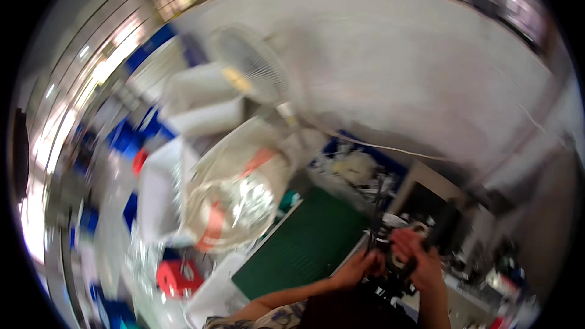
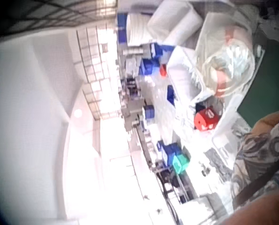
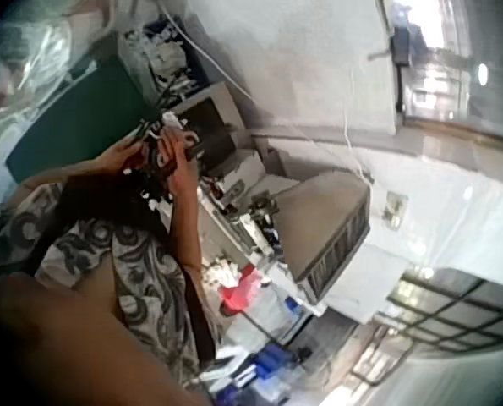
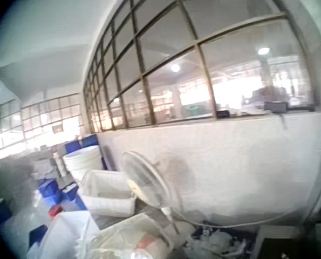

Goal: The person gathers bundles of black straws from a large white bin, carries them to a packaging machine, and places them onto the intake belt. They also collect individually wrapped straws from the machine output and place them into a separate white plastic bin, occasionally rearranging straws inside a large storage bag.

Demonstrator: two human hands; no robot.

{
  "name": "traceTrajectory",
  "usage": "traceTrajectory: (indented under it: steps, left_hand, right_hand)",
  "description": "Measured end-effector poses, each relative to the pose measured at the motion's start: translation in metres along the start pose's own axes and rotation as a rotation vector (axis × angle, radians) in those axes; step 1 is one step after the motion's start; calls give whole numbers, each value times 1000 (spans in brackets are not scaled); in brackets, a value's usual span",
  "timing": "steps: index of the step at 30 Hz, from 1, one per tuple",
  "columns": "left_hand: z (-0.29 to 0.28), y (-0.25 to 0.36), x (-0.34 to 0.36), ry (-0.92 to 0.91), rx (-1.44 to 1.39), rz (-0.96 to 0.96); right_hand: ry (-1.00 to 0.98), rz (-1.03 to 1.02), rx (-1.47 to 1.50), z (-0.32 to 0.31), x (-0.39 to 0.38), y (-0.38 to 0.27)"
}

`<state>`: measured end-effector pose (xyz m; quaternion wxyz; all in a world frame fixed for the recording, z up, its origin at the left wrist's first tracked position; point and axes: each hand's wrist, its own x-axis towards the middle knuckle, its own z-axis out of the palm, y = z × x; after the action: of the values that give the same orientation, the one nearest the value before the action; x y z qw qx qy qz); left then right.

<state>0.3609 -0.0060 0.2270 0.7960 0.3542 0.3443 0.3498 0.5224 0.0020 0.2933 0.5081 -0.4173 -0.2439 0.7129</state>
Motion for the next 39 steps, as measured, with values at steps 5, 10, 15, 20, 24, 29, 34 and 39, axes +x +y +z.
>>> traceTrajectory:
  steps: [5,10,15,20,24,29,34,39]
  left_hand:
    - [11,-51,9,-251,159,-6]
    - [65,0,26,-410,439,-369]
    - [61,-22,22,-618,42,-562]
    - [50,-40,35,-959,-118,-772]
    - [44,-49,37,-1104,79,-710]
    - [33,-37,46,-926,499,-452]
    - [40,-27,66,-625,441,-267]
    - [46,-3,102,-432,499,128]
  right_hand:
    - [105,-66,139,-42,-24,21]
    - [8,-161,224,-43,-23,11]
    - [35,-174,235,-53,-51,16]
    - [173,-198,290,-47,-63,33]
    - [292,-264,347,-54,-82,43]
    - [654,-478,383,-80,-108,42]
    - [869,-307,186,-94,-100,88]
    - [1247,-435,467,-141,-98,107]
